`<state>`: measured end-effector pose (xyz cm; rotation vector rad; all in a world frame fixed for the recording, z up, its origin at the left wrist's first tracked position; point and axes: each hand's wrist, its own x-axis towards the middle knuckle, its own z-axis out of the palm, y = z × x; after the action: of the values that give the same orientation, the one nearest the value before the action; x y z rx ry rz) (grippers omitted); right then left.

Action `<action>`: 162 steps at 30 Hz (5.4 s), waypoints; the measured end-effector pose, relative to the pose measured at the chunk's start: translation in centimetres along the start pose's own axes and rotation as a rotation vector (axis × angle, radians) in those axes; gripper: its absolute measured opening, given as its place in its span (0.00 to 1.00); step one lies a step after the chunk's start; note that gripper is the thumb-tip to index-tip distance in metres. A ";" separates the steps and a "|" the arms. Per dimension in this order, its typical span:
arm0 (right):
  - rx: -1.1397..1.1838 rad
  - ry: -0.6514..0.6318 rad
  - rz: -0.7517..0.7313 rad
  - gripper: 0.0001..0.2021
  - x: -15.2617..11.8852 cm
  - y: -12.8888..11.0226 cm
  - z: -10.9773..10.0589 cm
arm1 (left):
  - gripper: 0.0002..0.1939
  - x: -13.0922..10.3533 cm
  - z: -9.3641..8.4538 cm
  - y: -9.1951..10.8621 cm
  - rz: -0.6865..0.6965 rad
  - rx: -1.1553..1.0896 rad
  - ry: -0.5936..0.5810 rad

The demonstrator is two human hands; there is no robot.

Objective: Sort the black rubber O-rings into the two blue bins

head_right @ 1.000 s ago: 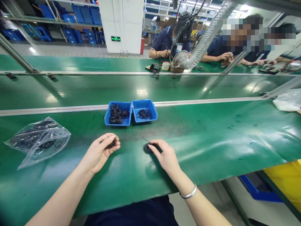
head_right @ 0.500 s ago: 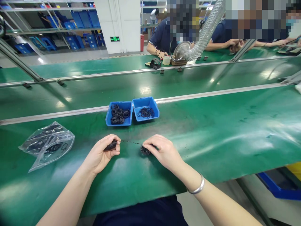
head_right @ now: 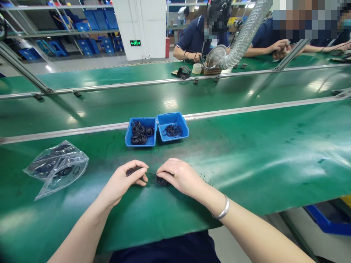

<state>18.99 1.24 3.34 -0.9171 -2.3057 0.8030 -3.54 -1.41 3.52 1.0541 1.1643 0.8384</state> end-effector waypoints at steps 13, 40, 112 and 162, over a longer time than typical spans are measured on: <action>0.599 -0.243 0.428 0.11 2.4 0.3 1.6 | 0.18 -0.5 -1.0 1.2 0.064 -0.548 0.155; 1.203 -0.271 0.236 0.15 2.5 -0.3 4.2 | 0.35 -1.8 1.6 8.3 0.342 0.049 0.076; -0.314 -0.078 -0.561 0.13 2.6 -3.8 -2.4 | 0.10 -2.2 -1.2 3.4 0.291 0.409 -0.055; -0.394 0.017 -0.733 0.13 2.6 -4.1 -4.4 | 0.09 -2.5 1.3 2.1 0.212 -0.022 -0.103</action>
<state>18.53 2.15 9.77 -0.1585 -2.5503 0.0313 -2.75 -3.34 6.34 1.2029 0.9660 0.9475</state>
